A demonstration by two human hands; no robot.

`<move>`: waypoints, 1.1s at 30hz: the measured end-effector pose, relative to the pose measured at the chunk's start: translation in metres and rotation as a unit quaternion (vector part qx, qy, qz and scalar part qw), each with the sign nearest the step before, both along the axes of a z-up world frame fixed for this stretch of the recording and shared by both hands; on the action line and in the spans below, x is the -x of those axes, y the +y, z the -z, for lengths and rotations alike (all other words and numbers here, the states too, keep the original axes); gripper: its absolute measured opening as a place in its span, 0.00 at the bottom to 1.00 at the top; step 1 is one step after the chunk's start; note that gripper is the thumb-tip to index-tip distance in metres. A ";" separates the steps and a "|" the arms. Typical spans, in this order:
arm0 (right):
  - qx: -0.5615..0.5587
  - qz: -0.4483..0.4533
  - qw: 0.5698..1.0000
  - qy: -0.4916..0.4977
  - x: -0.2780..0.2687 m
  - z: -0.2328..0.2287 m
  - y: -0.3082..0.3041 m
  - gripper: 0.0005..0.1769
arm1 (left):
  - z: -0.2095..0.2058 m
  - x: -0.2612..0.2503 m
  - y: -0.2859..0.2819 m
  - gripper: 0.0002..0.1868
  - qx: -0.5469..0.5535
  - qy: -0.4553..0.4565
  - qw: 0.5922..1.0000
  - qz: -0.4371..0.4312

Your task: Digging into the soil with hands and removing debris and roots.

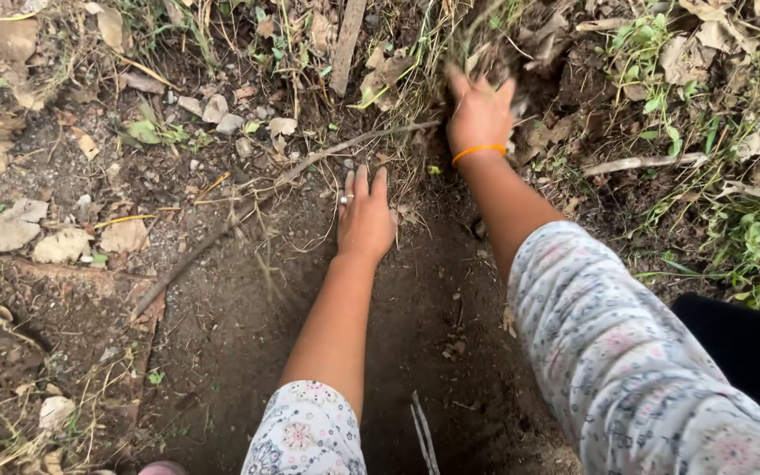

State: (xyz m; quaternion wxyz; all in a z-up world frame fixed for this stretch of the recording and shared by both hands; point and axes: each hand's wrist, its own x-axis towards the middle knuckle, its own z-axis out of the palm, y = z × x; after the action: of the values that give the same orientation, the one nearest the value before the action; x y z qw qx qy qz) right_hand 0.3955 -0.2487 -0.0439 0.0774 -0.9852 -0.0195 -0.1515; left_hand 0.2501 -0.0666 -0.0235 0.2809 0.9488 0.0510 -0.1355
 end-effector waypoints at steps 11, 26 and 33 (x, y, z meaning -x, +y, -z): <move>-0.062 -0.074 0.995 0.025 0.100 0.024 0.026 0.25 | -0.007 0.051 0.014 0.40 0.017 0.022 0.999 -0.031; -0.055 -0.215 0.937 0.270 0.188 -0.109 0.108 0.31 | -0.015 0.120 0.039 0.57 -0.086 0.111 0.978 -0.153; 0.011 0.094 0.991 0.097 0.068 -0.067 0.005 0.58 | -0.001 0.079 0.035 0.59 -0.094 0.060 0.988 -0.108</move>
State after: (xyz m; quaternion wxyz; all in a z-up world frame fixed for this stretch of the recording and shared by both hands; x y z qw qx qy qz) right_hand 0.3274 -0.2433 0.0231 0.0537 -0.9934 0.0796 -0.0620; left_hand 0.1713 -0.0316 -0.0229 0.1998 0.9500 0.1826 -0.1555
